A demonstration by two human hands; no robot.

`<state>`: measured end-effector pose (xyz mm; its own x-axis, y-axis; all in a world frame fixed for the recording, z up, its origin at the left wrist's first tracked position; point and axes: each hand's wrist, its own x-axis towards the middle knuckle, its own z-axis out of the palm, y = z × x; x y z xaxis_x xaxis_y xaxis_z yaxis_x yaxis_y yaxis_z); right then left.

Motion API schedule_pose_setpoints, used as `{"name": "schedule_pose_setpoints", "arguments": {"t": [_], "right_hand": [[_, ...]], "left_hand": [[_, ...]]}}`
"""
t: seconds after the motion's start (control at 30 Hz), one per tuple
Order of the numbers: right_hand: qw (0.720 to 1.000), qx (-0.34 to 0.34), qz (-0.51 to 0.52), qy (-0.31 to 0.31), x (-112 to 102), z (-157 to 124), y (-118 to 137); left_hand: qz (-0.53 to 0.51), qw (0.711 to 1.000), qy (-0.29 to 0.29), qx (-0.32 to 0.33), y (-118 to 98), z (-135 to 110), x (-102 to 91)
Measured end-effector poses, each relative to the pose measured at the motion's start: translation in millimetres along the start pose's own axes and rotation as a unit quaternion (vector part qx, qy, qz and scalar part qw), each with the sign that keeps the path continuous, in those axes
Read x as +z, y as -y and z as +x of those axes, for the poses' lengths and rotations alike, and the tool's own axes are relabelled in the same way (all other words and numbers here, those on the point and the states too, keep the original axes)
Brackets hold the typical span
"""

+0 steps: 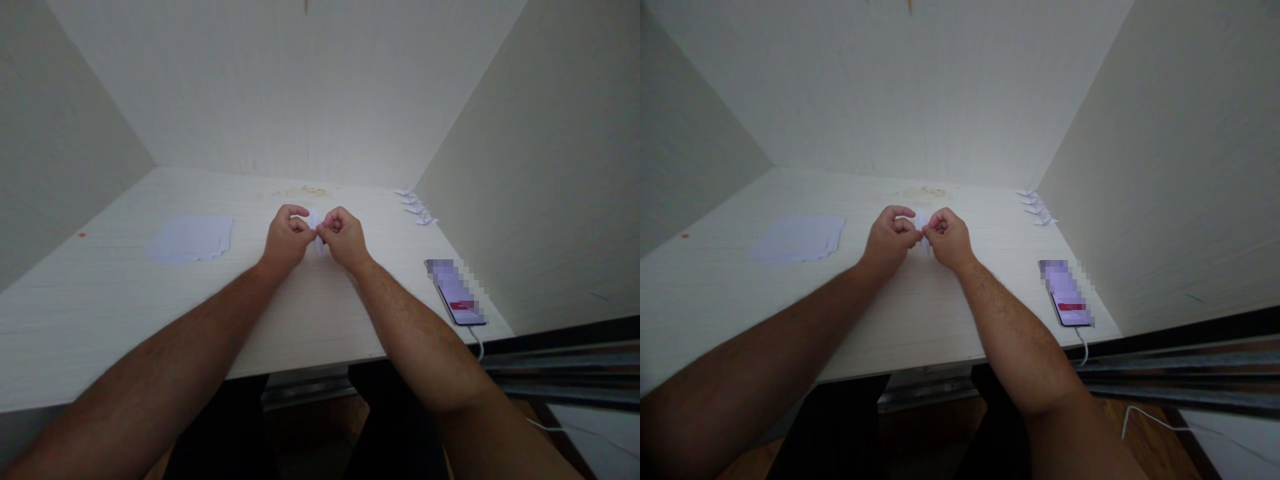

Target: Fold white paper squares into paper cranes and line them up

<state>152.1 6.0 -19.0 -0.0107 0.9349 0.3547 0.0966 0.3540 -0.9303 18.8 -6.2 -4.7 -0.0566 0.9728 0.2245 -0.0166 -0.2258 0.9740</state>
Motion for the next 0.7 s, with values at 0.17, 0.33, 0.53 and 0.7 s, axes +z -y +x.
{"name": "schedule_pose_setpoints", "arguments": {"t": [0.17,0.33,0.53,0.7], "right_hand": [[0.999,-0.023,-0.001,0.028,-1.1,1.3,-3.7],[0.998,-0.046,-0.021,0.022,-2.3,2.4,-10.6],[0.997,-0.050,-0.065,-0.008,-4.4,-0.3,-8.5],[0.993,-0.067,-0.097,-0.013,-7.2,-1.0,-2.0]], "left_hand": [[-0.045,0.999,0.010,-0.013,6.7,6.0,-3.1],[-0.120,0.990,0.011,-0.071,5.2,9.6,-5.1],[-0.144,0.986,0.021,-0.077,4.5,9.6,-5.3],[-0.055,0.998,0.019,-0.017,4.9,7.7,-5.9]]}}
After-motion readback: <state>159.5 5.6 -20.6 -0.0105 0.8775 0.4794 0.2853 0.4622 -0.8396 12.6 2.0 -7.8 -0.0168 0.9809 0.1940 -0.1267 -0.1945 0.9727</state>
